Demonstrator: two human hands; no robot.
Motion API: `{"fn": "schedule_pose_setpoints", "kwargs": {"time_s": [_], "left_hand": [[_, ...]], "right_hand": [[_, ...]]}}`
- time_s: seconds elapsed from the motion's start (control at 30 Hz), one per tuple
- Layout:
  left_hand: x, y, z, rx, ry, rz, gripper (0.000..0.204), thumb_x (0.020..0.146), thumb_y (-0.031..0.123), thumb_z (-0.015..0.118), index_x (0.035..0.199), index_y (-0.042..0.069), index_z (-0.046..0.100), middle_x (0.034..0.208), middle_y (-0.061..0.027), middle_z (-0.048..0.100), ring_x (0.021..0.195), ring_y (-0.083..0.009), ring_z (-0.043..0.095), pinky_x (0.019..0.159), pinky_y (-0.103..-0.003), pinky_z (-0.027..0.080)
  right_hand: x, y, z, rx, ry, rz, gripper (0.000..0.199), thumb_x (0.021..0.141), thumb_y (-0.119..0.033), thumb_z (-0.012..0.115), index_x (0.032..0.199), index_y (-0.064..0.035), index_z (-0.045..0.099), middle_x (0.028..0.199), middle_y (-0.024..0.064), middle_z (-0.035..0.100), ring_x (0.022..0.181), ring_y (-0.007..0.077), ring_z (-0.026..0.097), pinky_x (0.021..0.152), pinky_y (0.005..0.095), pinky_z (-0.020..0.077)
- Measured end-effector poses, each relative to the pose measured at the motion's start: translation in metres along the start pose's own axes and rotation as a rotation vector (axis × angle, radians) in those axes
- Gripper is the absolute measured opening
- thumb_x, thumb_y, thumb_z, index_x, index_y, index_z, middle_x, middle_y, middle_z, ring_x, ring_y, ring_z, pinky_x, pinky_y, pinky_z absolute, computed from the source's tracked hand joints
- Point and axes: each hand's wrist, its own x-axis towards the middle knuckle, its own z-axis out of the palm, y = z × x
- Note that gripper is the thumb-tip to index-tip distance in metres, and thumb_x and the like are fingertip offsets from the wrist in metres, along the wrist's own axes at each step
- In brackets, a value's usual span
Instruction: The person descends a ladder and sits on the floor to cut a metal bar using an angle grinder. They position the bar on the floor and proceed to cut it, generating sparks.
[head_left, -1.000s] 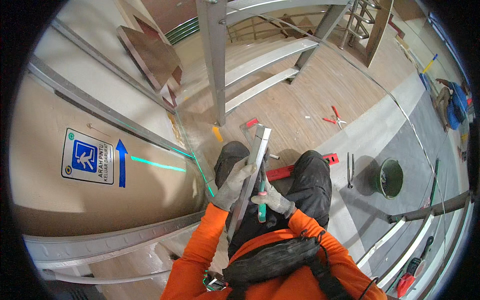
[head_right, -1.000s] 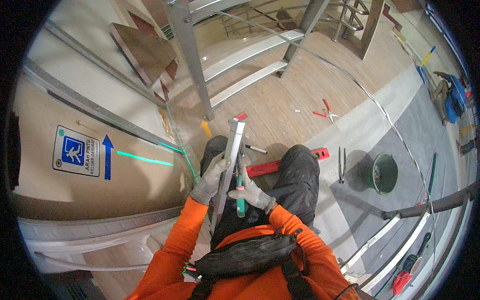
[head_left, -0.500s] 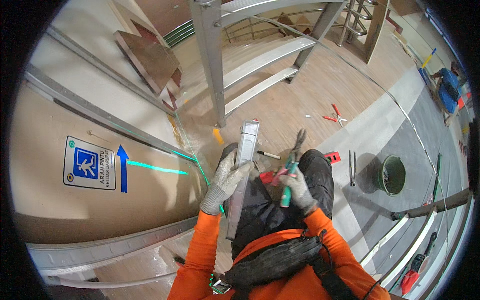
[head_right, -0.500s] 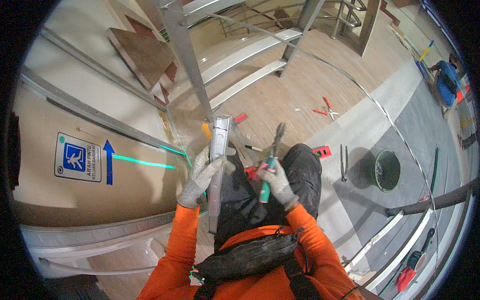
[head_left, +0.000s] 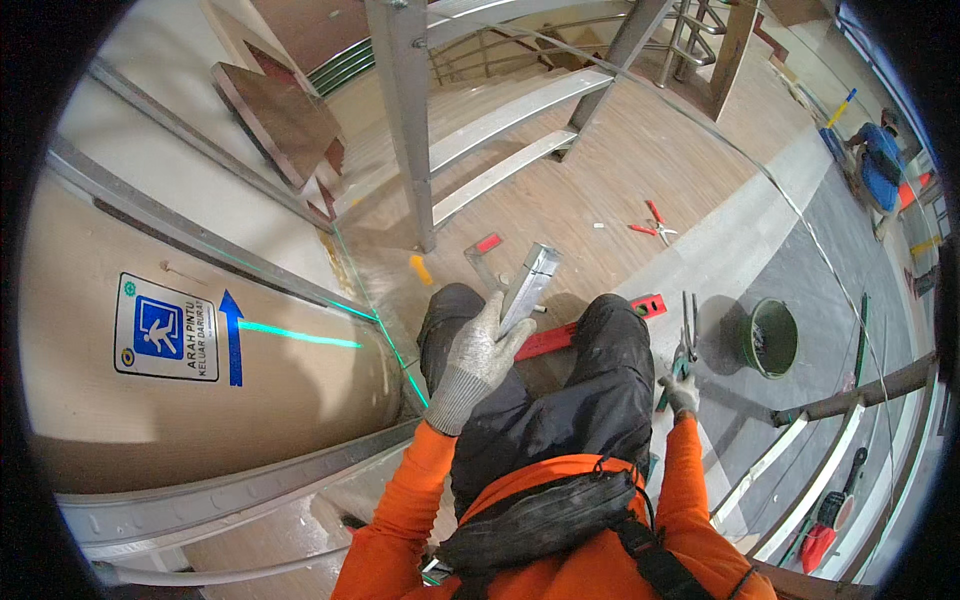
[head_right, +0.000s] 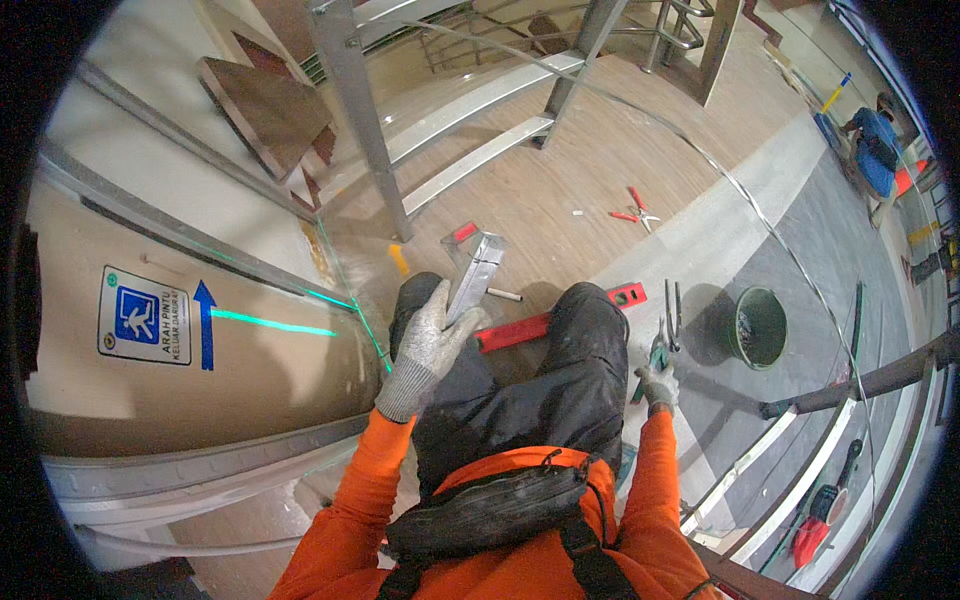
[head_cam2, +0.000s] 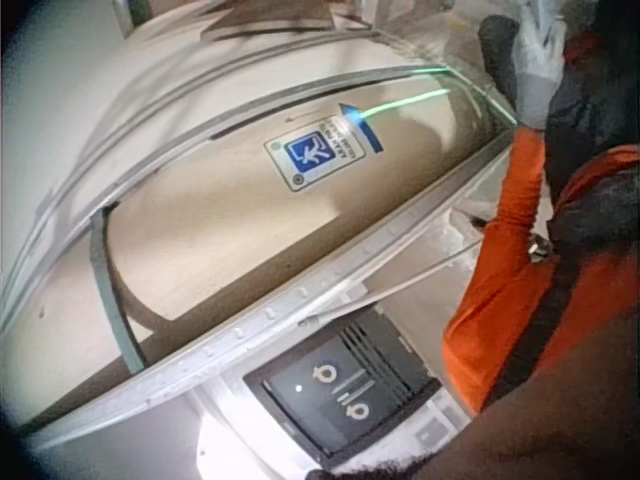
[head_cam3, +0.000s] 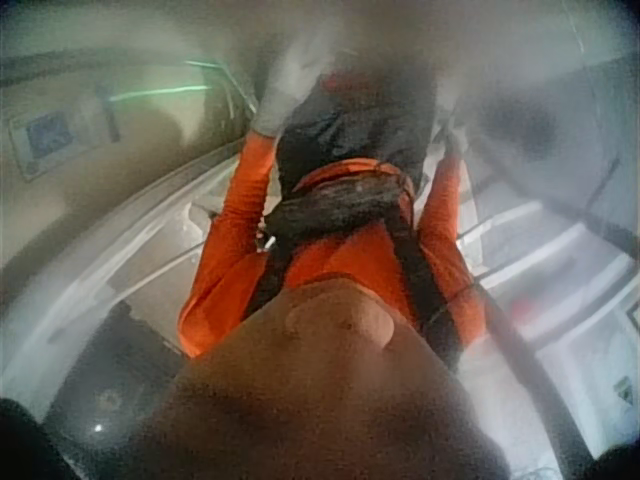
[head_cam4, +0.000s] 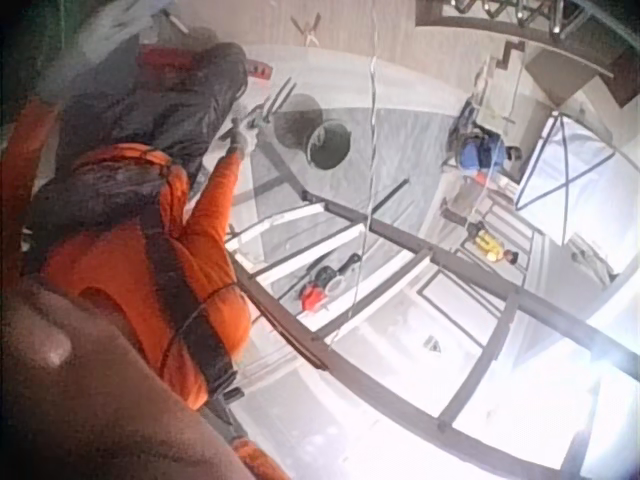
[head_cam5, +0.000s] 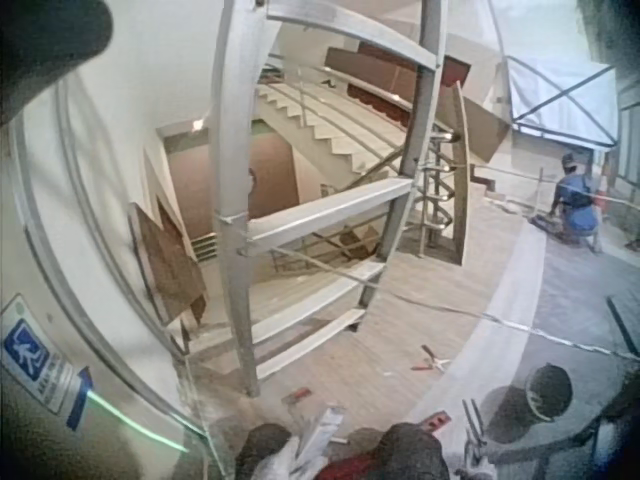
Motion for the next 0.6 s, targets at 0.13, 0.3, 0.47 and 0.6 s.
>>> {"fn": "schedule_pose_setpoints", "kwargs": {"time_s": [0.13,0.3,0.47,0.6], "left_hand": [[0.005,-0.004,-0.002,-0.048,0.01,0.019,0.053,0.1,0.037,0.07,0.128,-0.005,0.059,0.105,-0.0316,0.071,0.101,-0.0459,0.071,0.081,-0.05,0.055],[0.035,0.041,0.046,-0.344,-0.266,0.102,0.032,0.103,0.028,0.066,0.119,0.001,0.062,0.082,-0.0105,0.063,0.068,-0.0173,0.062,0.061,-0.035,0.05],[0.053,0.067,0.021,-0.179,-0.392,-0.01,0.028,0.102,0.029,0.068,0.11,0.003,0.061,0.073,-0.0054,0.061,0.053,-0.0141,0.058,0.05,-0.035,0.049],[0.071,0.136,0.065,-0.162,-0.761,-0.131,0.036,0.103,0.034,0.065,0.121,0.003,0.06,0.071,-0.0058,0.061,0.054,-0.0171,0.062,0.049,-0.034,0.05]], "right_hand": [[-0.04,0.001,0.044,-0.24,-0.152,0.118,0.105,0.076,-0.072,0.074,0.157,-0.0122,0.044,0.143,0.0249,0.061,0.133,0.0448,0.058,0.109,0.0548,0.0454],[0.006,0.115,0.056,-0.451,0.023,0.262,0.111,0.067,-0.072,0.082,0.155,-0.0132,0.046,0.148,0.0223,0.053,0.14,0.0416,0.049,0.114,0.0568,0.0387],[-0.06,-0.059,-0.035,-0.309,-0.353,-0.132,0.089,0.079,-0.051,0.078,0.154,-0.013,0.05,0.155,0.024,0.052,0.143,0.0411,0.05,0.112,0.0552,0.0454],[-0.099,-0.087,-0.171,-0.109,-0.021,-0.299,0.072,0.09,-0.048,0.069,0.149,-0.0087,0.055,0.142,0.0249,0.063,0.13,0.0402,0.061,0.11,0.0487,0.0484]]}}
